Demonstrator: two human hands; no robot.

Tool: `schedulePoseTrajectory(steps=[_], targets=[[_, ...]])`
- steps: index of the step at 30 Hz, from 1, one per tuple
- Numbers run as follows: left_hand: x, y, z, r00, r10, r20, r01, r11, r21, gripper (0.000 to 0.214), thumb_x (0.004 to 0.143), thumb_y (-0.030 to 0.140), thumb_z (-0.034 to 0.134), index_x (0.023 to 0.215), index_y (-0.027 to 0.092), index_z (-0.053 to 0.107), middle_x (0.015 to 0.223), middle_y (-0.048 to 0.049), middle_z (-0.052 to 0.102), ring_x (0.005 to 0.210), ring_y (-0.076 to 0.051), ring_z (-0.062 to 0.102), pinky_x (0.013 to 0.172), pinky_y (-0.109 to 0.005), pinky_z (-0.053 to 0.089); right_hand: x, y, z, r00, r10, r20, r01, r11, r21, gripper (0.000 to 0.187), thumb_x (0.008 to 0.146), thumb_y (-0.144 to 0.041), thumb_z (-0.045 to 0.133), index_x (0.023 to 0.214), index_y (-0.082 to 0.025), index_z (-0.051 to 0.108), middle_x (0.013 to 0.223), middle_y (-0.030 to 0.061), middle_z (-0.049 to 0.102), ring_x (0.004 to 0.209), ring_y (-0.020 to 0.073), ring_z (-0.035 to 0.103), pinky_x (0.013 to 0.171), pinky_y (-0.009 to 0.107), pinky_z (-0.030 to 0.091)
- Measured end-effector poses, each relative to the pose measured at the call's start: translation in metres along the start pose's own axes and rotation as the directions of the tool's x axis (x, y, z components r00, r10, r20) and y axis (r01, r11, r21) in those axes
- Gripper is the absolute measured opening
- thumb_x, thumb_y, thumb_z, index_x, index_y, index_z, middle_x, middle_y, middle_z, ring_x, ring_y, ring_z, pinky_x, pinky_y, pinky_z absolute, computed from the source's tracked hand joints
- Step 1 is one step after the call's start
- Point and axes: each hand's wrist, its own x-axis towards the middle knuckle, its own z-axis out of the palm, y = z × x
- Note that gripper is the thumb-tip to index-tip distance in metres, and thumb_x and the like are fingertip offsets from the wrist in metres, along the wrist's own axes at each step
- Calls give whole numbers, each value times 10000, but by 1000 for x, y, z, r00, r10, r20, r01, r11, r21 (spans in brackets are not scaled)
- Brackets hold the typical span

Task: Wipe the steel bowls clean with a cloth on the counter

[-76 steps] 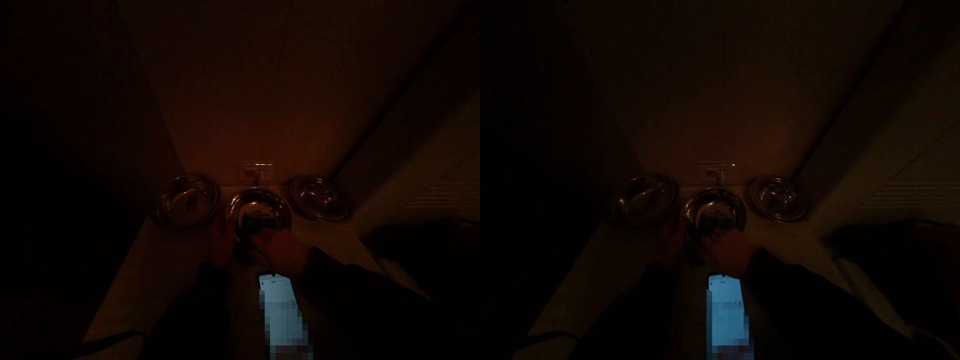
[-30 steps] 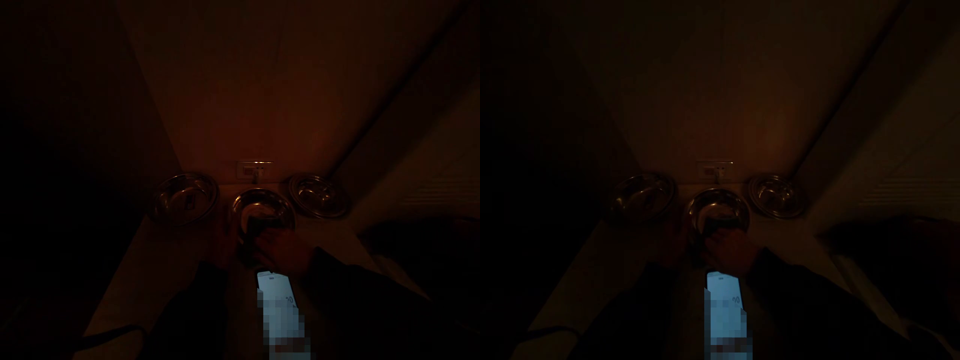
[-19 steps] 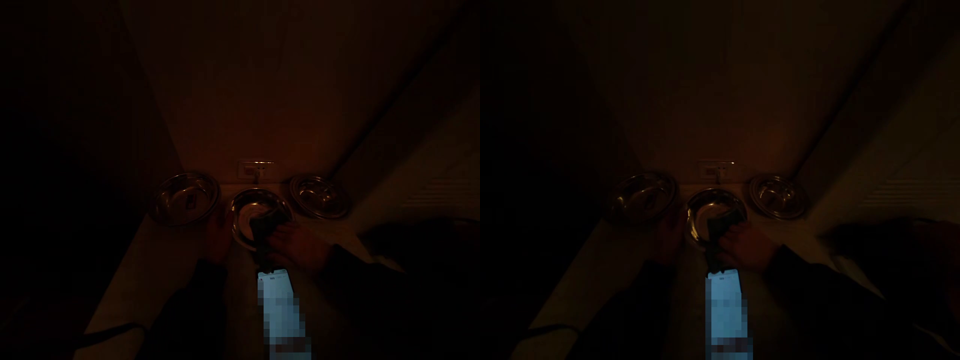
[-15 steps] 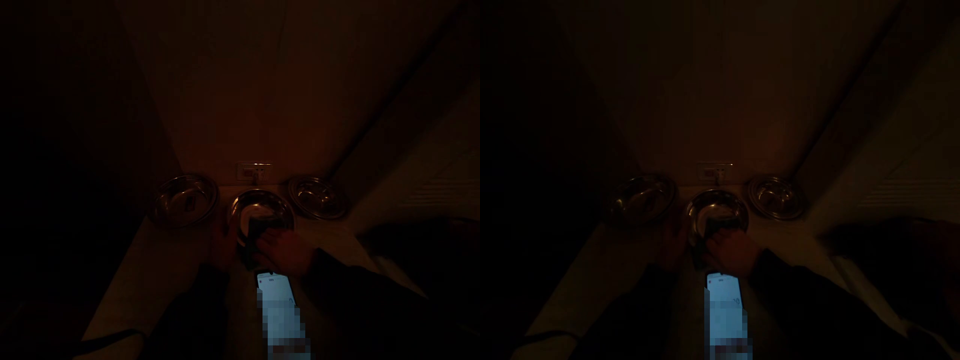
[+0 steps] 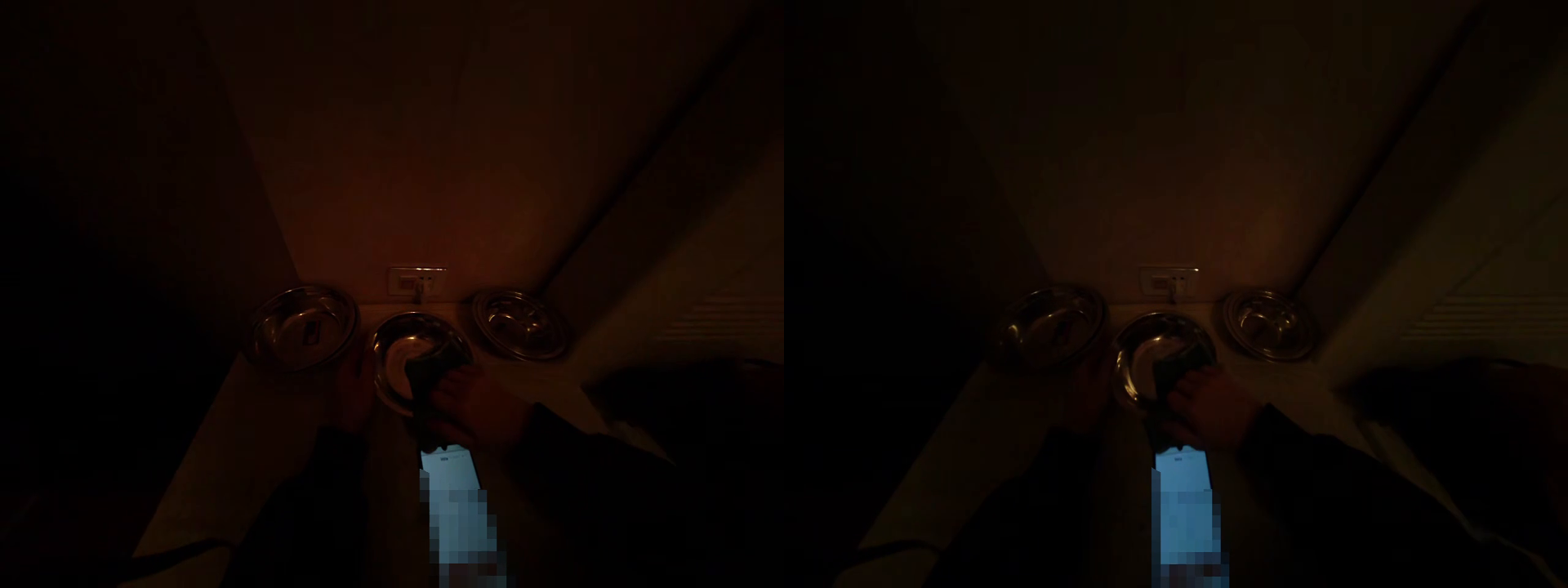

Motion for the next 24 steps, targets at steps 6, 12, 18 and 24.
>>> schedulePoseTrajectory(steps=[6, 12, 18, 24], targets=[[2, -1, -4, 1000, 18, 15, -18, 1000, 3, 326, 861, 280, 501, 1117, 143, 649, 1207, -96, 633, 1153, -226, 559, 1014, -361, 395, 11, -17, 2, 1000, -15, 8, 15, 1000, 21, 373, 936, -431, 369, 988, -145, 604, 921, 90, 656, 821, 198, 580, 683, 317, 424], [6, -3, -7, 995, 82, 55, -83, 996, 27, 356, 858, 268, 500, 1163, 133, 624, 1264, -103, 592, 1206, -228, 517, 1043, -371, 371, -22, 39, -2, 980, -186, -73, 186, 983, -4, 368, 943, -392, 388, 1090, -143, 616, 1064, 127, 654, 1013, 236, 573, 885, 413, 431], [3, -2, -7, 998, 49, 35, -52, 996, 76, 381, 867, 209, 481, 1219, 99, 579, 1326, -116, 525, 1248, -218, 476, 1069, -359, 343, -21, 74, 0, 984, -49, -172, 66, 994, 92, 332, 942, -274, 367, 1112, -141, 620, 1218, 147, 603, 1184, 245, 514, 989, 444, 426], [3, 1, -6, 1000, 7, 23, -8, 999, 43, 379, 857, 157, 491, 1215, 60, 570, 1286, -131, 553, 1218, -216, 507, 1055, -347, 365, 14, 88, 4, 982, 41, -184, -14, 989, 150, 384, 939, -249, 346, 1263, -134, 517, 1396, 149, 447, 1314, 238, 372, 1038, 434, 390]])
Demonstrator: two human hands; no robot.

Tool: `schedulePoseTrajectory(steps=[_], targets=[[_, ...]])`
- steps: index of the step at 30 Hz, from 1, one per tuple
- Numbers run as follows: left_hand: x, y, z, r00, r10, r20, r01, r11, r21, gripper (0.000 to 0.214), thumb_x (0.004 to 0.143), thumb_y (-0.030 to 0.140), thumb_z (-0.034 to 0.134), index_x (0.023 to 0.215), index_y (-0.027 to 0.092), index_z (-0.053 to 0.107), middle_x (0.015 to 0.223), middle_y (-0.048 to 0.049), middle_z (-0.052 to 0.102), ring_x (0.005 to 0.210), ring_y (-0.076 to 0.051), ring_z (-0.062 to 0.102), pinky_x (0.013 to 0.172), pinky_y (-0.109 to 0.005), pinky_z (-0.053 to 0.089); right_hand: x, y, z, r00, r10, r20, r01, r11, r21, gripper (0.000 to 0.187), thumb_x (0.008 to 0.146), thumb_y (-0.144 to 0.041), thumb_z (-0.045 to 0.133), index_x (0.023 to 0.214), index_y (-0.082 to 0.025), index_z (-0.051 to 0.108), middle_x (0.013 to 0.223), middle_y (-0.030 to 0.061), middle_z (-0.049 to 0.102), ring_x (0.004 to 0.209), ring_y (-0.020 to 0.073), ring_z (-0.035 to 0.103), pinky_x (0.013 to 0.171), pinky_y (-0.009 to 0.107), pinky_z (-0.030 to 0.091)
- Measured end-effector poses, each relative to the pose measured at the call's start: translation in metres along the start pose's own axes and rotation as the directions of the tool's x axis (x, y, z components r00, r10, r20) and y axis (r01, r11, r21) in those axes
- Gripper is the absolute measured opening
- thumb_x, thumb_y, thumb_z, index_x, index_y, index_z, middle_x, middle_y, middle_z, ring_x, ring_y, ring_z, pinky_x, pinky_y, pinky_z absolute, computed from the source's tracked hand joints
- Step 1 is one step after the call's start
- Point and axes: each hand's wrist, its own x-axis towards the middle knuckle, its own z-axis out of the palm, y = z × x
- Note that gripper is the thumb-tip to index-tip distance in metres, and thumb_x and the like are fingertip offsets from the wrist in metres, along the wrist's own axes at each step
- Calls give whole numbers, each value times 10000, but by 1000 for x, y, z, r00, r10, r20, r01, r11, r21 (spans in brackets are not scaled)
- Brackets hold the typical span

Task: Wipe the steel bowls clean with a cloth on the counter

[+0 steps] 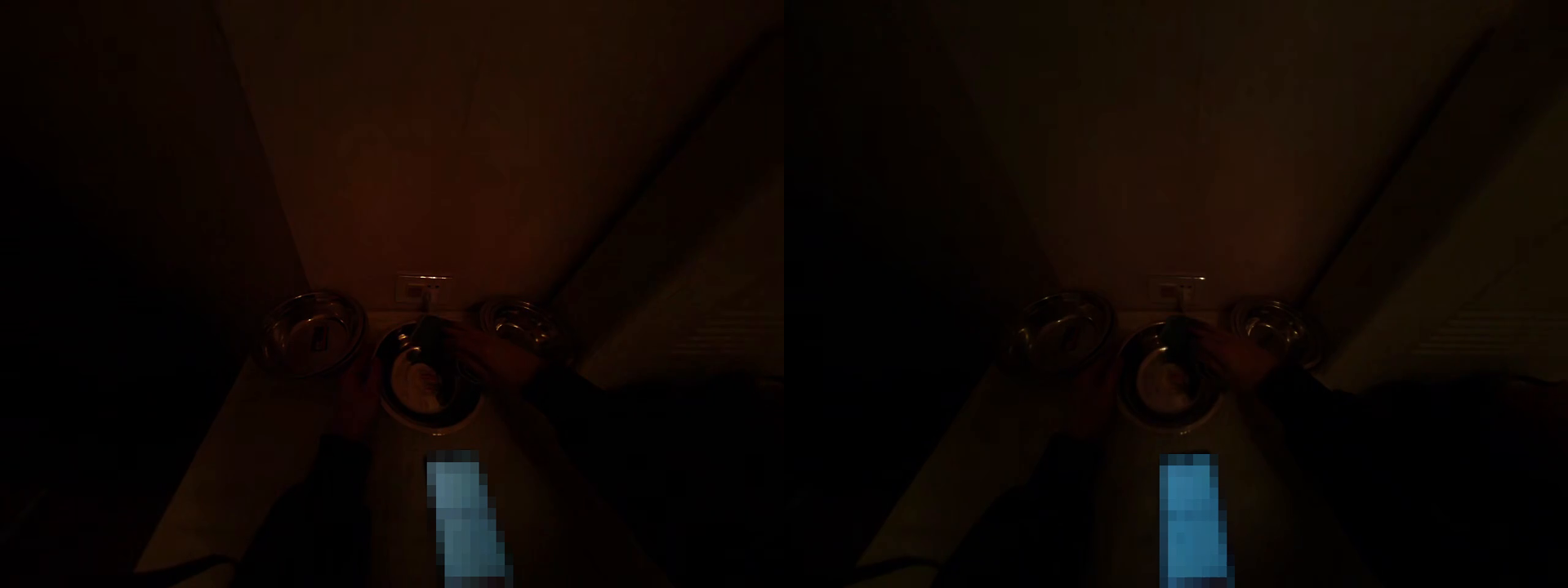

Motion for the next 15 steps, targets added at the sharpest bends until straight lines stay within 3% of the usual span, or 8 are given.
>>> schedulePoseTrajectory(steps=[5, 9, 12, 15], targets=[[2, 0, 0, 999, 36, -9, -36, 999, 3, 362, 848, 124, 488, 1191, 88, 597, 1272, -103, 571, 1216, -216, 509, 1062, -359, 357, 38, -2, 4, 998, 47, 29, -48, 998, 30, 422, 908, -215, 410, 1322, -155, 462, 1439, 148, 386, 1281, 241, 422, 1013, 410, 410], [3, -6, 1, 999, 48, 9, -48, 998, -34, 370, 848, 164, 503, 1199, 94, 594, 1271, -114, 576, 1216, -232, 509, 1057, -382, 359, 64, -23, -4, 997, 67, 32, -69, 997, 47, 348, 906, -205, 421, 1236, -200, 531, 1283, 104, 568, 1143, 203, 555, 932, 338, 451], [3, -10, 2, 999, 41, -6, -42, 996, -74, 359, 852, 193, 506, 1184, 101, 607, 1250, -112, 597, 1203, -223, 521, 1051, -368, 365, 70, -43, -19, 988, 155, -16, -154, 987, 36, 303, 924, -249, 392, 1184, -195, 536, 1117, 105, 655, 969, 216, 635, 814, 332, 473], [2, -12, 3, 999, 16, -30, -19, 994, -106, 349, 843, 209, 521, 1159, 98, 623, 1227, -123, 614, 1178, -234, 542, 1031, -376, 383, 62, -57, -36, 952, 288, -105, -288, 957, 19, 327, 933, -294, 350, 1201, -157, 478, 1115, 147, 636, 922, 252, 636, 767, 352, 456]])
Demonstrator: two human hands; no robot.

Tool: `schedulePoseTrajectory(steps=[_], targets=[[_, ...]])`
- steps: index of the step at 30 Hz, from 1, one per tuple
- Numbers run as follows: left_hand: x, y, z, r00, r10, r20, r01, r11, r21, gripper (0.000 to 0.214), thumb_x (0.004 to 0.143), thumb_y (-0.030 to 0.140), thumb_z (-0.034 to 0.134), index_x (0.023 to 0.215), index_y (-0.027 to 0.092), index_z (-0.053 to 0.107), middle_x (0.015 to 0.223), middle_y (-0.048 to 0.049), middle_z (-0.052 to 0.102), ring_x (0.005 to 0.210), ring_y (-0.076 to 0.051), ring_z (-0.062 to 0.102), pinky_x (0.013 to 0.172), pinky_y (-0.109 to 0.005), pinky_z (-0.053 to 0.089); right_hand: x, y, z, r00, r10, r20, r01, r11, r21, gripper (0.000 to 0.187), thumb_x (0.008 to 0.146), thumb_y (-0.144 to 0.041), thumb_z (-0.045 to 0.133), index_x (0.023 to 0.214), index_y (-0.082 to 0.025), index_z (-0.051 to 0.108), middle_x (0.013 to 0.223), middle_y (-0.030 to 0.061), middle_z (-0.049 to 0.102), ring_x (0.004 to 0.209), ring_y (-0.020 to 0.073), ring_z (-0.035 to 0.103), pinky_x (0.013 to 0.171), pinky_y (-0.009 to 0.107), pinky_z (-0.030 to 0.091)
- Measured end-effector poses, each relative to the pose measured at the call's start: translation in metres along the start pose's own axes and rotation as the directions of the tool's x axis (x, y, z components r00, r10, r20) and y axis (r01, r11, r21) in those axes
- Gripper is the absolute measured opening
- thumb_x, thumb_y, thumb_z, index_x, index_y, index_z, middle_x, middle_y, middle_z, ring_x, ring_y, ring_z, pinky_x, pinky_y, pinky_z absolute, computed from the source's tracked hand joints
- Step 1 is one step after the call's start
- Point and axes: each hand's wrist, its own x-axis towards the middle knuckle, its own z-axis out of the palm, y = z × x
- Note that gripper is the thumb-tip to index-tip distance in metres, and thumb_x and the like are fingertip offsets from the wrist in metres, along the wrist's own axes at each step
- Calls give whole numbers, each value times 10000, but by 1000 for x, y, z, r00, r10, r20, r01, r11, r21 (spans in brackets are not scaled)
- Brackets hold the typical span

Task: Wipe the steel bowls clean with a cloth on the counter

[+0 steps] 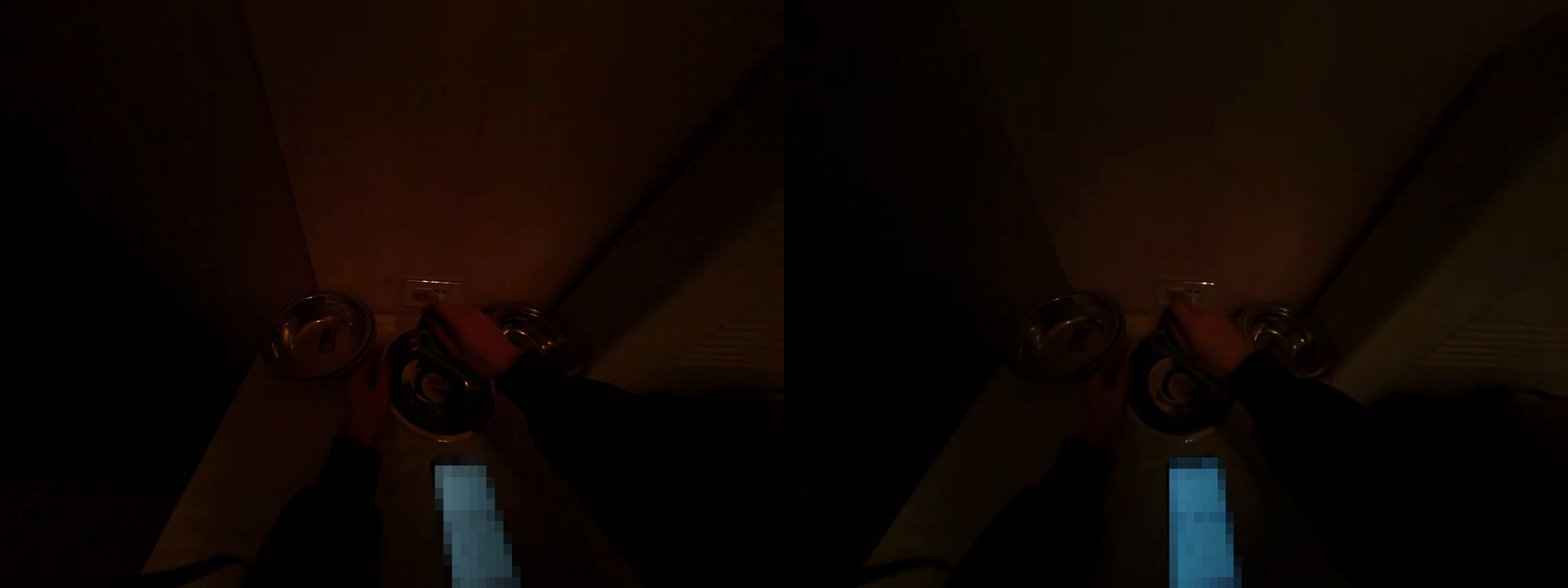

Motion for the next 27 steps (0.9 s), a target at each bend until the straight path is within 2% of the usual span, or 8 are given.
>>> schedulePoseTrajectory(steps=[3, 5, 7, 10, 14, 17, 22, 27], targets=[[-1, 0, 0, 1000, -15, -11, 14, 999, -46, 316, 842, 226, 521, 1100, 103, 655, 1181, -120, 644, 1133, -237, 574, 1000, -377, 411, -11, -2, -11, 993, 115, -40, -115, 993, -11, 331, 907, -309, 380, 1186, -139, 437, 993, 138, 658, 838, 250, 644, 694, 327, 454], [-2, 2, -1, 1000, -24, -6, 23, 998, -64, 306, 847, 252, 512, 1074, 119, 668, 1152, -108, 661, 1098, -233, 595, 976, -375, 430, -15, 1, -9, 986, 167, -24, -168, 986, -10, 312, 898, -295, 384, 1158, -131, 430, 882, 110, 662, 738, 219, 644, 630, 296, 455], [-4, 4, -2, 999, -43, 11, 43, 997, -70, 306, 851, 282, 503, 1053, 133, 678, 1126, -99, 675, 1062, -229, 613, 945, -369, 451, -16, 3, -2, 983, 181, 8, -181, 983, -11, 296, 888, -268, 402, 1146, -125, 426, 869, 96, 652, 726, 190, 637, 619, 266, 459], [-7, 8, -3, 997, -79, 21, 80, 995, -59, 314, 843, 309, 501, 995, 115, 695, 1057, -112, 700, 990, -238, 639, 886, -366, 480, -15, 5, 14, 990, 136, 50, -133, 990, -43, 308, 861, -198, 446, 1163, -137, 438, 1027, 121, 609, 876, 186, 615, 714, 265, 465], [-9, 10, -4, 996, -94, 4, 94, 994, -49, 342, 839, 344, 486, 946, 100, 700, 986, -121, 716, 925, -244, 651, 833, -362, 492, -22, 2, 30, 987, 12, 158, 6, 993, -114, 299, 843, -129, 464, 1120, -203, 552, 1200, 137, 529, 1064, 244, 534, 834, 353, 447], [-9, 10, -3, 997, -77, -22, 76, 997, -21, 339, 837, 357, 479, 914, 110, 699, 955, -113, 718, 901, -240, 646, 830, -360, 481, -33, 0, 36, 966, -65, 249, 97, 988, -121, 321, 826, -128, 491, 1124, -183, 595, 1264, 159, 502, 1157, 287, 463, 909, 424, 423], [-9, 5, -1, 997, -36, -73, 37, 999, 26, 349, 857, 330, 420, 790, 111, 683, 862, -113, 713, 837, -231, 635, 825, -368, 467, -35, -1, 46, 944, -102, 312, 134, 988, -81, 453, 821, -164, 494, 1270, -111, 521, 1359, 196, 439, 1221, 325, 415, 980, 493, 377], [-10, -3, 4, 994, -10, -111, 14, 999, 34, 369, 873, 341, 387, 884, 121, 684, 923, -120, 712, 878, -232, 645, 839, -358, 470, -23, -15, 52, 914, -212, 347, 213, 976, 35, 467, 766, -175, 561, 1231, -138, 567, 1317, 140, 516, 1214, 298, 443, 1008, 456, 365]])
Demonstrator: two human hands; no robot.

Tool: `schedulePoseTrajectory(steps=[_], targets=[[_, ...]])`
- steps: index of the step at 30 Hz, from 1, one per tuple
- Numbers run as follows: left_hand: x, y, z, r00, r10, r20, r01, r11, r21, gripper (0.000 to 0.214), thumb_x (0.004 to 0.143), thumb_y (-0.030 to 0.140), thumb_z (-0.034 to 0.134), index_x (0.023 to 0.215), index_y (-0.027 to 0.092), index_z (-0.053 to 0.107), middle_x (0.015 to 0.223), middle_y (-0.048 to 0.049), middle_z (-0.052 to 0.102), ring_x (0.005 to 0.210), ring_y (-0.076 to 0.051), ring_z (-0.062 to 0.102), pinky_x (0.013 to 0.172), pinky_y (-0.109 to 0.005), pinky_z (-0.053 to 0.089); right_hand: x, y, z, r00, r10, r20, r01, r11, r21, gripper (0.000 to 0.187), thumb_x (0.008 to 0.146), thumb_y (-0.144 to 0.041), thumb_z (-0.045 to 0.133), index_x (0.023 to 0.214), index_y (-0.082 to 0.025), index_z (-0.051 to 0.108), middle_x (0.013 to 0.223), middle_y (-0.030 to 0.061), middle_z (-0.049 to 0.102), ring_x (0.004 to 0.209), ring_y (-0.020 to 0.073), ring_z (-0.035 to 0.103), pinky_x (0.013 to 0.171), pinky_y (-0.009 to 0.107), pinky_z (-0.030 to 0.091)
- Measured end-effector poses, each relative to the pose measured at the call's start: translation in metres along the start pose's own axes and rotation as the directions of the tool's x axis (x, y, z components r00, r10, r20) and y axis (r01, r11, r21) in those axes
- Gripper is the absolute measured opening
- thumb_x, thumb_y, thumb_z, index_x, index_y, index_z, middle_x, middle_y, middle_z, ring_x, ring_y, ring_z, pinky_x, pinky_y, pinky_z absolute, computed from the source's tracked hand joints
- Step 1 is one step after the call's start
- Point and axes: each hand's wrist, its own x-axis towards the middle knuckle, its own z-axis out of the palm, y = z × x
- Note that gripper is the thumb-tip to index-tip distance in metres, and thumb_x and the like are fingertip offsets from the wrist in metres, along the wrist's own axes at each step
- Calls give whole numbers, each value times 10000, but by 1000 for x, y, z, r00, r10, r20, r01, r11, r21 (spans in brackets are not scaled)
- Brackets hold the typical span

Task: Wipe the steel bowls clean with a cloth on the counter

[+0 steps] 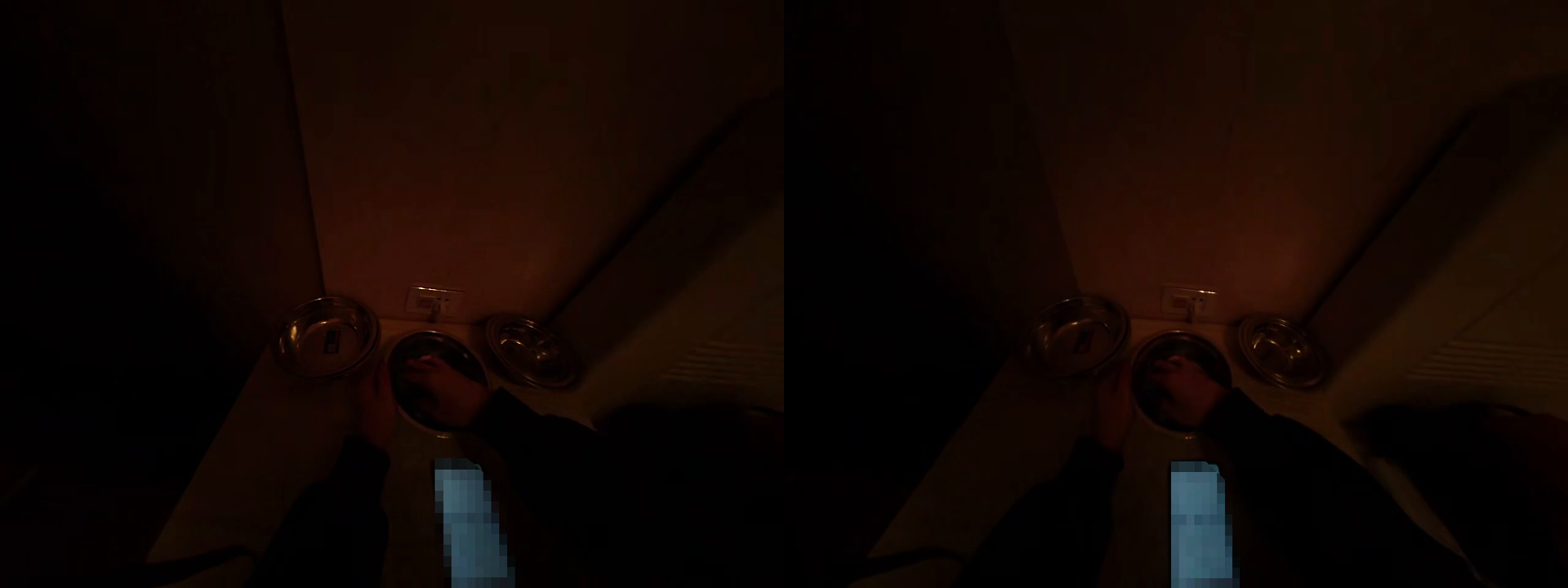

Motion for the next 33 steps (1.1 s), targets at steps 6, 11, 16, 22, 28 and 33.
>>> schedulePoseTrajectory(steps=[6, 11, 16, 22, 28, 33], targets=[[1, 1, 0, 999, 31, -19, -30, 999, 17, 335, 864, 300, 393, 876, 122, 677, 911, -116, 712, 870, -228, 645, 835, -349, 475, -4, -6, -1, 990, -137, 32, 135, 989, 58, 426, 727, -128, 612, 1132, -256, 642, 1279, 38, 570, 1205, 201, 469, 1019, 353, 365], [2, 1, -2, 1000, 28, -2, -28, 998, 56, 353, 857, 321, 409, 881, 103, 685, 932, -156, 702, 886, -266, 641, 849, -402, 462, -3, 11, 5, 997, 49, -57, -48, 999, 14, 403, 815, -119, 514, 1209, -170, 586, 1318, 156, 509, 1190, 281, 468, 974, 466, 392], [5, 0, -1, 999, 44, 6, -44, 998, 46, 336, 855, 308, 417, 890, 120, 693, 942, -130, 708, 900, -251, 640, 843, -383, 474, -5, 19, 3, 986, 141, -85, -140, 990, 20, 365, 822, -126, 498, 1169, -108, 609, 1215, 203, 570, 1142, 318, 504, 971, 529, 364], [5, 3, -3, 999, 40, -16, -39, 998, 40, 338, 861, 320, 427, 935, 126, 694, 999, -126, 705, 968, -242, 634, 892, -349, 453, 4, -3, 3, 999, -38, -33, 42, 990, 138, 425, 757, -101, 561, 1171, -178, 619, 1273, 98, 574, 1194, 241, 488, 1026, 413, 348], [3, 5, -3, 1000, 1, -19, 0, 997, 74, 333, 851, 298, 421, 874, 109, 695, 930, -141, 710, 896, -264, 647, 854, -384, 465, -4, 0, 1, 993, -111, -28, 114, 966, 232, 450, 684, -32, 591, 1088, -221, 655, 1241, 48, 599, 1189, 188, 501, 1021, 330, 365], [2, 5, -3, 1000, 14, 9, -15, 997, 73, 352, 860, 312, 403, 899, 118, 695, 939, -132, 711, 888, -251, 653, 824, -366, 486, 13, 13, 11, 949, 234, -212, -175, 949, 264, 446, 763, -56, 524, 1199, -141, 558, 1289, 184, 486, 1169, 264, 499, 1003, 439, 361]])
